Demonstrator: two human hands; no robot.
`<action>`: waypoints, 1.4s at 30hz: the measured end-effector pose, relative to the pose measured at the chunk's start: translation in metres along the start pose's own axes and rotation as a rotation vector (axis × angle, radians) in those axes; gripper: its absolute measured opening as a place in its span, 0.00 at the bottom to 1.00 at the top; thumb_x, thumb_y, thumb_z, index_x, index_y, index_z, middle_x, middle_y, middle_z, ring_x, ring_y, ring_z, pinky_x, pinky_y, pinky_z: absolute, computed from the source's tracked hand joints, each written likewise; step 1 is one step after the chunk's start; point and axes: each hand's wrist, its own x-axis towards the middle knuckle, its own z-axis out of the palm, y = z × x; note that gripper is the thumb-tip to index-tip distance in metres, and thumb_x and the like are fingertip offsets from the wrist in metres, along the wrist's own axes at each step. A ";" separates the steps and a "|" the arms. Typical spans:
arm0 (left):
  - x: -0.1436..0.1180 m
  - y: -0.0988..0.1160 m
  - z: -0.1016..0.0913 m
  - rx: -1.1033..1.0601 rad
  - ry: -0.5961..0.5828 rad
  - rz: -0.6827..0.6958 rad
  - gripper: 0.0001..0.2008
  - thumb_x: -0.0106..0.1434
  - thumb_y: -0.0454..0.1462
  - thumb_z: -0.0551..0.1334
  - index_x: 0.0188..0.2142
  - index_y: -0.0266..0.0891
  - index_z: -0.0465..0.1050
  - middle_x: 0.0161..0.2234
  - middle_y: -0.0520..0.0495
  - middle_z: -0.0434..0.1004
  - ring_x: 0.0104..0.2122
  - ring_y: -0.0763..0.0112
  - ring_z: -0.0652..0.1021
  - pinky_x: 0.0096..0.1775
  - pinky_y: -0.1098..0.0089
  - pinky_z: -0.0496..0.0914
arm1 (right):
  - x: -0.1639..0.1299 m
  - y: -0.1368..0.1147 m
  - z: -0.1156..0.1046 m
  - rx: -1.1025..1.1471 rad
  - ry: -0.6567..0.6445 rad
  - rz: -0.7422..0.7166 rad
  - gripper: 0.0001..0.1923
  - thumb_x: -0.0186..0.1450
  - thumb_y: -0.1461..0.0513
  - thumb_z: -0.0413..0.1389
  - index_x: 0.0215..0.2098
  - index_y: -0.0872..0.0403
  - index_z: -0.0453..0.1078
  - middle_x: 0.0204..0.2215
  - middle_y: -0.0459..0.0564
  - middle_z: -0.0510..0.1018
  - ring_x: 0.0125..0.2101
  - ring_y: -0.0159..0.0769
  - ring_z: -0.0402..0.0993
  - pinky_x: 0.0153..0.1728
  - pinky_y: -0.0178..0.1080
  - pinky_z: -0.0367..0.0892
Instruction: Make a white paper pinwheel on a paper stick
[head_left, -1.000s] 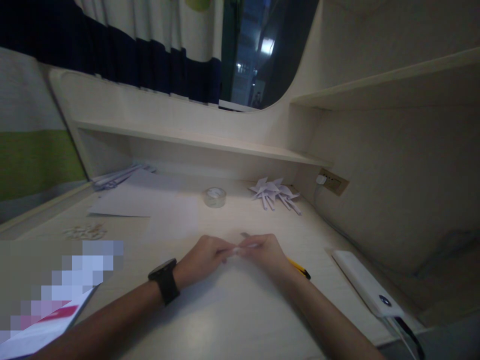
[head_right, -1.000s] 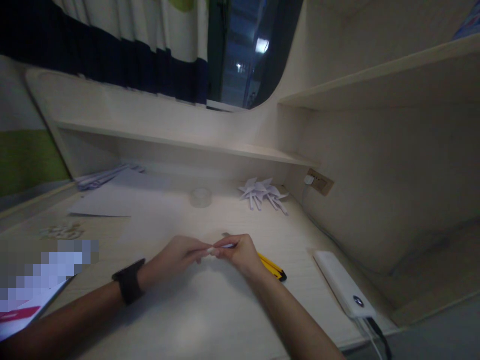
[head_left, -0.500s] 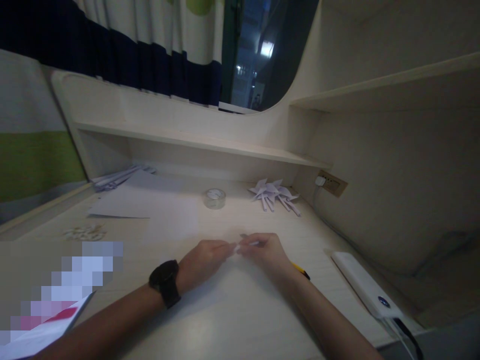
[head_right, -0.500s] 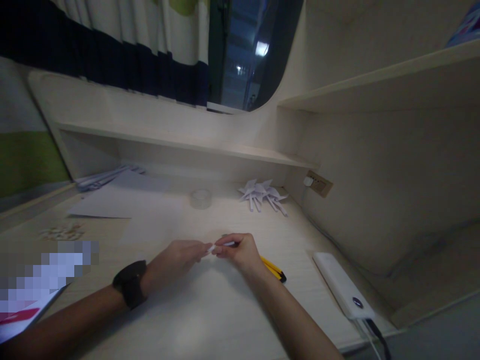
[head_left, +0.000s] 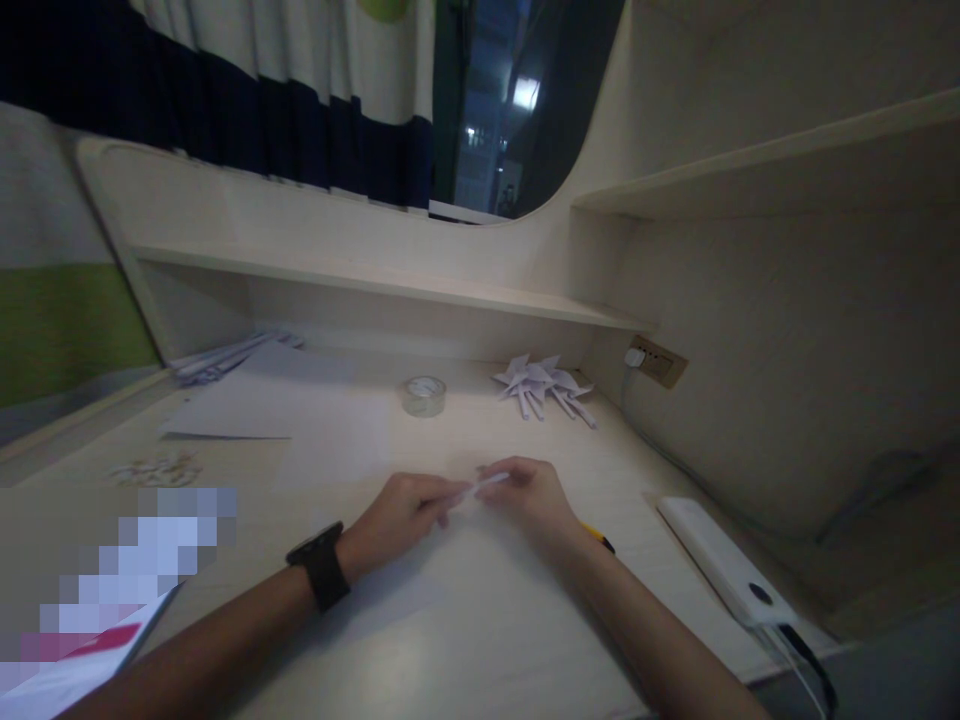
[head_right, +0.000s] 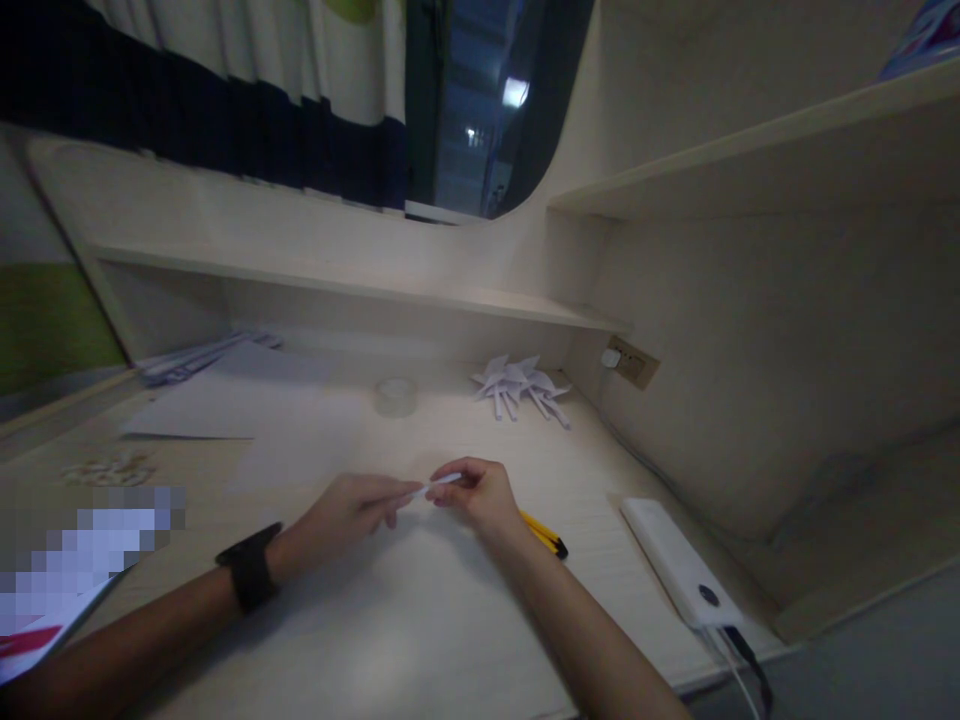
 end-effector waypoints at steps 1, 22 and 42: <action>0.000 0.000 0.000 -0.018 -0.009 -0.016 0.15 0.67 0.38 0.53 0.49 0.41 0.74 0.27 0.50 0.78 0.22 0.76 0.73 0.28 0.77 0.67 | 0.000 0.000 0.000 -0.001 0.000 0.002 0.17 0.45 0.57 0.69 0.30 0.56 0.77 0.23 0.50 0.80 0.24 0.35 0.76 0.26 0.36 0.70; -0.001 -0.001 -0.001 0.280 0.024 0.117 0.13 0.68 0.38 0.53 0.42 0.39 0.76 0.30 0.49 0.80 0.29 0.73 0.78 0.33 0.76 0.67 | -0.004 -0.013 0.008 -0.125 0.072 0.005 0.06 0.46 0.61 0.66 0.23 0.55 0.78 0.25 0.50 0.80 0.26 0.36 0.74 0.29 0.36 0.69; 0.008 -0.018 -0.061 0.512 0.420 -0.138 0.16 0.66 0.42 0.54 0.34 0.38 0.78 0.30 0.46 0.81 0.30 0.64 0.80 0.35 0.67 0.71 | 0.096 0.006 0.024 -0.540 0.013 -0.254 0.14 0.64 0.59 0.52 0.41 0.58 0.75 0.31 0.56 0.81 0.32 0.40 0.78 0.34 0.41 0.72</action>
